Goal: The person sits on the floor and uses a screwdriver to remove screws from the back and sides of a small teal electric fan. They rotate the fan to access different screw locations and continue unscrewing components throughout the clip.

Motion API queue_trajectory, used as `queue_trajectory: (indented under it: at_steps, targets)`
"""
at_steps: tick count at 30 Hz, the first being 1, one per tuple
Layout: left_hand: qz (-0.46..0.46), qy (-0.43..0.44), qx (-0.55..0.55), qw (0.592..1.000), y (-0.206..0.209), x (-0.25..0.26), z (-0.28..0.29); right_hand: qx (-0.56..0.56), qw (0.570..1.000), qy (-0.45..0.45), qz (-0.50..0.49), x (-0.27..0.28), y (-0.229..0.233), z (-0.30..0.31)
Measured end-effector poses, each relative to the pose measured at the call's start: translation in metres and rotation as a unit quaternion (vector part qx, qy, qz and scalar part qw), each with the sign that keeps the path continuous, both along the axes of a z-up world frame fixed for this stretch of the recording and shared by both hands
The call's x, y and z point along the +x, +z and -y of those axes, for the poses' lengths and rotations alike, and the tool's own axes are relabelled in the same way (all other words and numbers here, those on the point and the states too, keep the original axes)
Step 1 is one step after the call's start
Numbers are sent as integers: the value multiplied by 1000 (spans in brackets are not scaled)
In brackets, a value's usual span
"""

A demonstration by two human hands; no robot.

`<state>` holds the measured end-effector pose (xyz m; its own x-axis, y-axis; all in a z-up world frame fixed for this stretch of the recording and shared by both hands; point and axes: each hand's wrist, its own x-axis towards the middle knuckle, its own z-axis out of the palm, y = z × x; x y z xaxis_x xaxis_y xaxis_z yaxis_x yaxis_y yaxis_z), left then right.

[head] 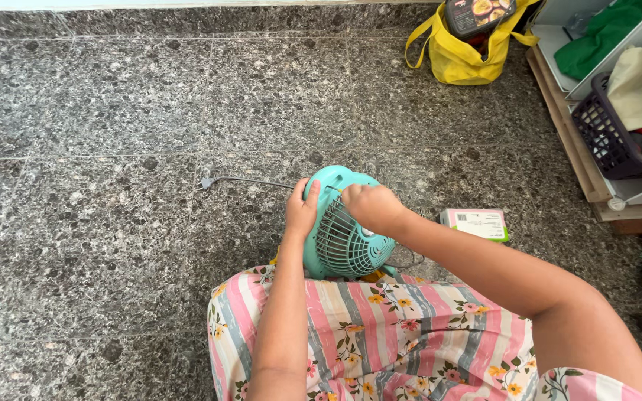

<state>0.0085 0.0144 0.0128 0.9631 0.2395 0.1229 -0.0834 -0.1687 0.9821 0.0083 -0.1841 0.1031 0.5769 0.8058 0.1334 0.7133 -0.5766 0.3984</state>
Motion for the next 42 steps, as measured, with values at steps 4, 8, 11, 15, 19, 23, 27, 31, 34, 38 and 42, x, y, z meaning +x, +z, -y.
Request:
queue_trajectory:
  at_steps: [4, 8, 11, 15, 19, 23, 27, 31, 34, 38, 42]
  targets:
    - [2, 9, 10, 1000, 6, -2, 3, 49, 997, 28, 52, -2, 8, 5]
    - [-5, 13, 7, 1000, 9, -3, 5, 221, 961, -106, -127, 5, 9, 7]
    - [-12, 9, 20, 1000, 8, -2, 6, 282, 910, -185, -240, 17, 4, 5]
    - [-1, 5, 8, 1000, 4, 0, 5, 321, 872, -217, -299, 25, -1, 4]
    - [4, 10, 0, 1000, -3, 1, 3, 291, 912, -174, -232, 15, -4, -1]
    - [1, 10, -1, 1000, -8, 3, 0, 106, 989, -69, -74, -4, -5, -3]
    - [13, 12, -4, 1000, -7, 6, 0, 30, 996, 42, 67, -11, 2, -3]
    - [3, 10, -5, 1000, -3, 3, 2, 203, 961, -103, -154, 3, 10, -1]
    - [1, 8, 0, 1000, 1, 0, 3, 293, 905, -171, -254, 13, 12, 0]
    - [-3, 8, -6, 1000, 2, 0, 3, 291, 895, -204, -268, 15, 6, -1]
    - [6, 5, 0, 1000, -1, -1, 1, 231, 933, -183, -206, 7, -1, -7]
